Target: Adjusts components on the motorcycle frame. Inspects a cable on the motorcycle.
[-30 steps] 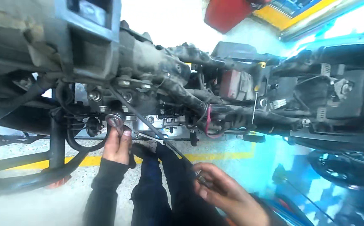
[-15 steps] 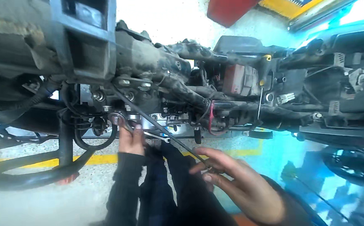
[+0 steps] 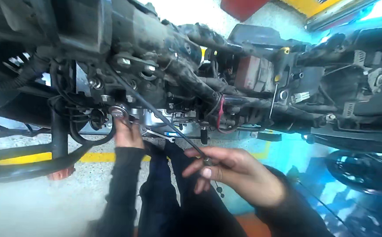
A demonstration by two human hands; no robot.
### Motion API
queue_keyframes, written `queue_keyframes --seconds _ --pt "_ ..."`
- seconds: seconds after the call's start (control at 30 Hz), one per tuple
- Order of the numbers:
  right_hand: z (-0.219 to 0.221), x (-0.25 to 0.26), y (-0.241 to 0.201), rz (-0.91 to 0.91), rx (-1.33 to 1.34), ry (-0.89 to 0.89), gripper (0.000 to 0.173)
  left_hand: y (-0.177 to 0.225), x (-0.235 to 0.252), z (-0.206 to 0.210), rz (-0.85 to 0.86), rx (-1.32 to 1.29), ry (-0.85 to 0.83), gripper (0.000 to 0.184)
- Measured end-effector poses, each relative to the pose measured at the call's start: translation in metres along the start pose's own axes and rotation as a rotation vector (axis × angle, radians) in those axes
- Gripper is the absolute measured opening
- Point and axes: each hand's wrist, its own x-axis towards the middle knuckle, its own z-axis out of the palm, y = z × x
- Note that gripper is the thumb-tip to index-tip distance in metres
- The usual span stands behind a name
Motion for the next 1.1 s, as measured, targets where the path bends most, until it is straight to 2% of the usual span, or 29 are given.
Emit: queue_keyframes --seconds 0.07,0.1,0.13,0.2,0.23,0.27,0.3,0.33,0.37,0.4,0.43,0.47,0.53,0.67,0.7,0.8,0.87,0.93,1.03,1.07,1.1 --pt "-0.006 0.007 -0.006 0.043 0.139 -0.094 0.037 -0.007 0.016 -0.022 0.057 0.334 0.027 0.054" --pt "-0.008 0.01 -0.008 0.051 0.195 -0.134 0.036 -0.005 0.021 -0.029 0.07 0.42 0.041 0.053" --pt "-0.008 0.012 -0.009 0.063 0.236 -0.159 0.036 -0.001 0.022 -0.031 0.081 0.454 0.068 0.055" --pt "-0.002 0.015 -0.012 0.099 0.304 -0.179 0.034 0.006 0.005 -0.031 0.127 0.364 0.119 0.07" --pt "0.004 0.015 -0.013 0.113 0.343 -0.175 0.034 0.01 -0.016 -0.032 0.173 0.261 0.141 0.075" --pt "0.008 0.015 -0.012 0.114 0.374 -0.174 0.033 0.013 -0.045 -0.032 0.218 0.125 0.159 0.071" --pt "0.012 0.014 -0.011 0.106 0.394 -0.17 0.032 0.017 -0.079 -0.031 0.231 -0.075 0.144 0.056" --pt "0.016 0.013 -0.011 0.093 0.397 -0.163 0.031 0.023 -0.114 -0.031 0.179 -0.343 0.059 0.036" --pt "0.02 0.012 -0.01 0.081 0.385 -0.152 0.031 0.029 -0.143 -0.033 0.077 -0.648 -0.099 0.027" --pt "0.023 0.013 -0.01 0.069 0.358 -0.142 0.031 0.034 -0.164 -0.038 -0.03 -0.911 -0.288 0.035" --pt "0.026 0.013 -0.009 0.065 0.328 -0.129 0.03 0.039 -0.178 -0.044 -0.083 -1.049 -0.422 0.043" --pt "0.029 0.012 -0.009 0.064 0.299 -0.114 0.029 0.045 -0.186 -0.049 -0.073 -1.072 -0.483 0.047" --pt "0.032 0.011 -0.009 0.055 0.251 -0.088 0.027 0.057 -0.192 -0.058 -0.032 -0.97 -0.474 0.054" --pt "0.046 0.007 -0.011 0.016 0.156 0.006 0.022 0.073 -0.204 -0.071 -0.065 -0.816 -0.408 0.073" --pt "0.05 0.005 -0.012 0.006 0.141 0.023 0.019 0.076 -0.208 -0.073 -0.076 -0.801 -0.388 0.069" --pt "0.061 0.001 -0.016 -0.024 0.116 0.026 0.014 0.077 -0.217 -0.078 -0.057 -0.739 -0.273 0.026" --pt "0.066 -0.002 -0.02 -0.054 0.079 0.035 0.018 0.073 -0.217 -0.083 0.001 -0.719 -0.238 0.011" --pt "0.068 -0.003 -0.023 -0.141 -0.118 0.088 0.03 0.07 -0.216 -0.09 0.061 -0.709 -0.231 0.011" --pt "0.063 -0.003 -0.028 -0.351 -0.661 0.263 0.07 0.066 -0.215 -0.102 0.124 -0.69 -0.215 0.012" --pt "0.061 -0.003 -0.033 -0.412 -0.818 0.274 0.075 0.065 -0.215 -0.106 0.149 -0.669 -0.199 0.012" --pt "0.062 -0.004 -0.038 -0.48 -0.917 0.251 0.067 0.065 -0.215 -0.11 0.173 -0.644 -0.18 0.013"
